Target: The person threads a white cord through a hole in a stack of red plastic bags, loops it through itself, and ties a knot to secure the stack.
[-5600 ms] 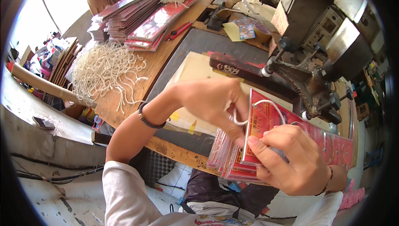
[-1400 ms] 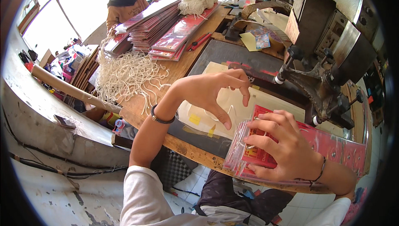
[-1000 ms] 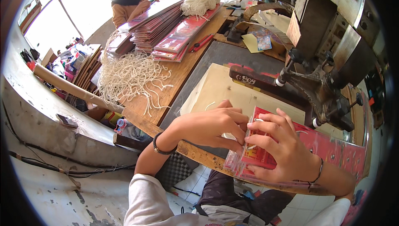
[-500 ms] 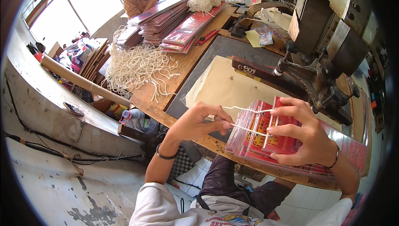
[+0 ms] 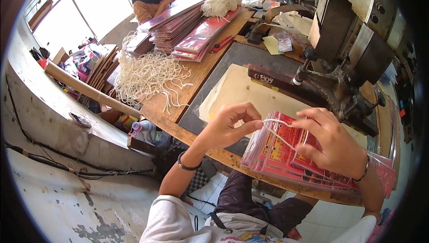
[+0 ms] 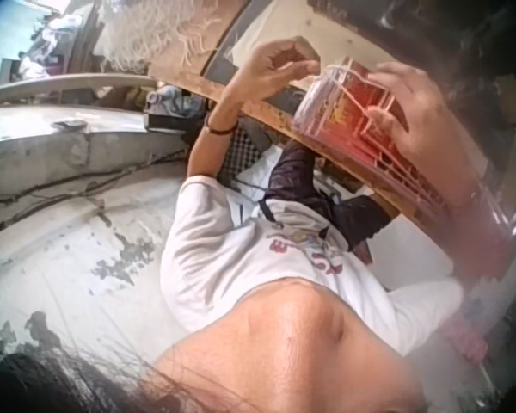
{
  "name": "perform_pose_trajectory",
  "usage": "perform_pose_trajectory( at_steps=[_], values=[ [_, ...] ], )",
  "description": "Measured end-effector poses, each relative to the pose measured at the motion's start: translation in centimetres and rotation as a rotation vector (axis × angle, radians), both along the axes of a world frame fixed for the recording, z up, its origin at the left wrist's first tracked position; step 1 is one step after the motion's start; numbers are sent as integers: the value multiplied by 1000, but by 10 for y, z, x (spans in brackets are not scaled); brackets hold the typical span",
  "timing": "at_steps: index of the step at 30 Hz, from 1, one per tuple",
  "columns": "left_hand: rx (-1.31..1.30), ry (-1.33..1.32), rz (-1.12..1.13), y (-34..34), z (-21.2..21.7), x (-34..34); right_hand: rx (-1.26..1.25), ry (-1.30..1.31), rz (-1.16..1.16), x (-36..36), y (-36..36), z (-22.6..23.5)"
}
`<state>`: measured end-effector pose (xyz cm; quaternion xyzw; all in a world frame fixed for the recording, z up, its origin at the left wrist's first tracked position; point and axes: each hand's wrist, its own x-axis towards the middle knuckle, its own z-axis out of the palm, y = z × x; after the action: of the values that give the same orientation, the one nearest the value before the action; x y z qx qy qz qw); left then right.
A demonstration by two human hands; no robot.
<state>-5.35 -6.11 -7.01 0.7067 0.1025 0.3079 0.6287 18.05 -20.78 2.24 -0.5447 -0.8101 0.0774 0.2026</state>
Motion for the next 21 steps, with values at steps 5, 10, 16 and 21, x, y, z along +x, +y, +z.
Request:
perform_pose_trajectory(
  at_steps=[5, 10, 16, 21],
  values=[
    [165, -142, -111, 7, 26, 36, 37, 96, 121, -5, 42, -22],
    [308, -29, -536, 50, 57, 69, -79, 314, 14, -3, 47, -35],
    [-3, -16, -806, 65, 54, 89, 62, 361, -49, -6, 47, -43],
    [-91, 129, -638, 56, 46, 67, -79, 835, -222, -2, 49, -43]
  ],
)
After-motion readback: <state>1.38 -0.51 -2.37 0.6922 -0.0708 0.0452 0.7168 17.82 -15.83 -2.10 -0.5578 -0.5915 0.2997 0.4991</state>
